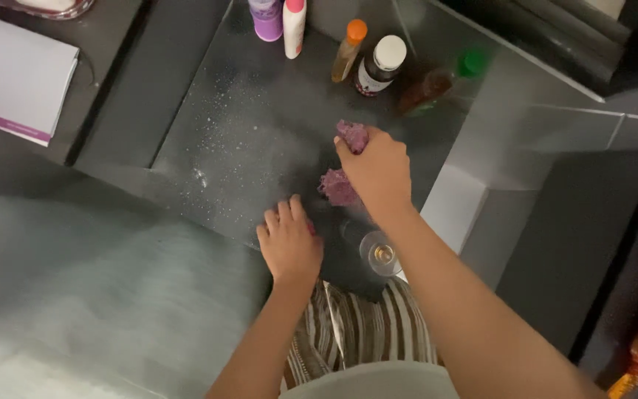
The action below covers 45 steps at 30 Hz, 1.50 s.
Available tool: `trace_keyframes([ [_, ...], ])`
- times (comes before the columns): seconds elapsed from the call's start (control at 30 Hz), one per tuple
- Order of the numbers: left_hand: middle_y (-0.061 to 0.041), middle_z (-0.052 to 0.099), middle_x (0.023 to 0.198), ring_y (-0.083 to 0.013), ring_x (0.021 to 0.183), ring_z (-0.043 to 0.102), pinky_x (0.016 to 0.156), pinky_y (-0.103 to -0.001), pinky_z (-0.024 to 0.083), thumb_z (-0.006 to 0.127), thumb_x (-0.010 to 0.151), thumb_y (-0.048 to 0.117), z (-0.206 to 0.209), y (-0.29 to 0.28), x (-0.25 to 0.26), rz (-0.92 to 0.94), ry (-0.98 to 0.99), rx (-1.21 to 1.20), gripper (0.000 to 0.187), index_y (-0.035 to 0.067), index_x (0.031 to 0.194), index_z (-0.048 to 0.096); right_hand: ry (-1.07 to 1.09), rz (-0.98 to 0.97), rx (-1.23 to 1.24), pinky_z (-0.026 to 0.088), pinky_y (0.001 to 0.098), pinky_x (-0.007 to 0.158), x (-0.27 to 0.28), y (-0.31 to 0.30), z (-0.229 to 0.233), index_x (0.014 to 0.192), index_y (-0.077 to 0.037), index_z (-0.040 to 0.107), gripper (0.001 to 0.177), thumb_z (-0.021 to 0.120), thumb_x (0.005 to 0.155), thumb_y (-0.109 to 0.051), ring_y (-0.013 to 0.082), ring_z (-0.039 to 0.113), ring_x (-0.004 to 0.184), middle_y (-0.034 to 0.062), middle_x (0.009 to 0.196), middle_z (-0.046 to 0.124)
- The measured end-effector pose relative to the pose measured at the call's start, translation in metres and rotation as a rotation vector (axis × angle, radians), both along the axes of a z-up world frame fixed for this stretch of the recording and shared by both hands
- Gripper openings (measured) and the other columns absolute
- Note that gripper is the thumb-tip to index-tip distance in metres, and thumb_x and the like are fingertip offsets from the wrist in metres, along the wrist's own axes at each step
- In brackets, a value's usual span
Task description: Cleaning and organizing objects on a vanity dresser using a cloth.
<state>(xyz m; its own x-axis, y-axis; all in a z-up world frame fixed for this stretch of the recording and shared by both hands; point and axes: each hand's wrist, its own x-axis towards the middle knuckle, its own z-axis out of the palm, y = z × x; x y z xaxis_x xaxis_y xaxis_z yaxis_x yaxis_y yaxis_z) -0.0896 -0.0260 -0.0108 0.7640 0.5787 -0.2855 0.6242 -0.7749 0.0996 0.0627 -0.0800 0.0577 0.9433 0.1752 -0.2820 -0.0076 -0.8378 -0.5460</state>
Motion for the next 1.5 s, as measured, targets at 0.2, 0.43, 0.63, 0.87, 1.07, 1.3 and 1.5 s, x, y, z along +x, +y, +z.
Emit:
trace_keyframes([
  [0.2,-0.008,0.057,0.126,-0.0333,0.116,0.056,0.093,-0.046,0.051,0.078,0.071,0.012,-0.02,-0.006,-0.018,-0.023,-0.25,-0.223,0.067,0.011,0.131,0.049,-0.08,0.052,0.008,0.059,0.0474,0.082,0.001,-0.004,-0.009,0.111,-0.009,0.075,0.043,0.075,0.085,-0.043,0.042,0.073,0.092,0.0216,0.093,0.076],
  [0.43,-0.018,0.044,0.138,-0.0423,0.124,0.05,0.095,-0.046,0.053,0.078,0.067,0.006,-0.021,-0.012,-0.017,-0.049,-0.257,-0.43,0.084,0.004,0.142,0.042,0.02,-0.008,0.044,0.058,0.0466,0.08,-0.001,-0.002,0.003,0.112,-0.009,0.074,0.044,0.074,0.084,-0.042,0.0384,0.074,0.091,0.0185,0.093,0.076],
  [0.63,-0.015,0.043,0.14,-0.0376,0.124,0.054,0.096,-0.049,0.052,0.079,0.075,0.014,-0.023,-0.009,-0.017,0.001,-0.162,-0.36,0.078,0.008,0.144,0.042,-0.001,0.037,0.043,0.059,0.046,0.083,-0.002,-0.004,-0.003,0.112,-0.006,0.074,0.045,0.072,0.086,-0.043,0.0389,0.075,0.091,0.0202,0.093,0.077],
  [0.87,-0.019,0.053,0.133,-0.0418,0.123,0.054,0.102,-0.056,0.043,0.074,0.073,0.034,-0.002,0.017,-0.008,-0.065,-0.353,-0.242,0.071,0.005,0.133,0.051,0.014,-0.012,0.092,0.058,0.0481,0.081,0.0,0.003,0.007,0.119,-0.006,0.065,0.058,0.071,0.087,-0.053,0.0424,0.073,0.093,0.0244,0.095,0.074],
  [1.07,-0.017,0.056,0.127,-0.0388,0.12,0.056,0.103,-0.051,0.042,0.073,0.088,0.035,-0.002,0.086,0.065,0.075,-0.63,-0.021,0.055,0.006,0.13,0.053,-0.099,-0.045,0.234,0.054,0.0532,0.085,0.008,0.016,-0.012,0.123,-0.006,0.049,0.056,0.064,0.095,-0.053,0.048,0.071,0.097,0.0257,0.101,0.074],
  [1.3,-0.015,0.056,0.127,-0.0362,0.121,0.056,0.099,-0.05,0.042,0.076,0.087,0.035,0.015,0.121,0.136,0.059,-0.719,-0.014,0.055,0.008,0.129,0.052,-0.156,0.049,0.304,0.052,0.0552,0.087,0.024,0.046,-0.012,0.127,-0.008,0.043,0.051,0.061,0.098,-0.047,0.0521,0.068,0.1,0.0295,0.105,0.072],
  [1.5,-0.01,0.058,0.126,-0.0331,0.121,0.057,0.101,-0.049,0.044,0.074,0.09,0.035,0.028,0.127,0.165,0.144,-0.738,-0.084,0.049,0.011,0.128,0.053,-0.272,0.103,0.482,0.052,0.0537,0.081,0.046,0.083,0.008,0.135,0.001,0.029,0.063,0.064,0.096,-0.034,0.0507,0.068,0.095,0.0273,0.11,0.066],
])
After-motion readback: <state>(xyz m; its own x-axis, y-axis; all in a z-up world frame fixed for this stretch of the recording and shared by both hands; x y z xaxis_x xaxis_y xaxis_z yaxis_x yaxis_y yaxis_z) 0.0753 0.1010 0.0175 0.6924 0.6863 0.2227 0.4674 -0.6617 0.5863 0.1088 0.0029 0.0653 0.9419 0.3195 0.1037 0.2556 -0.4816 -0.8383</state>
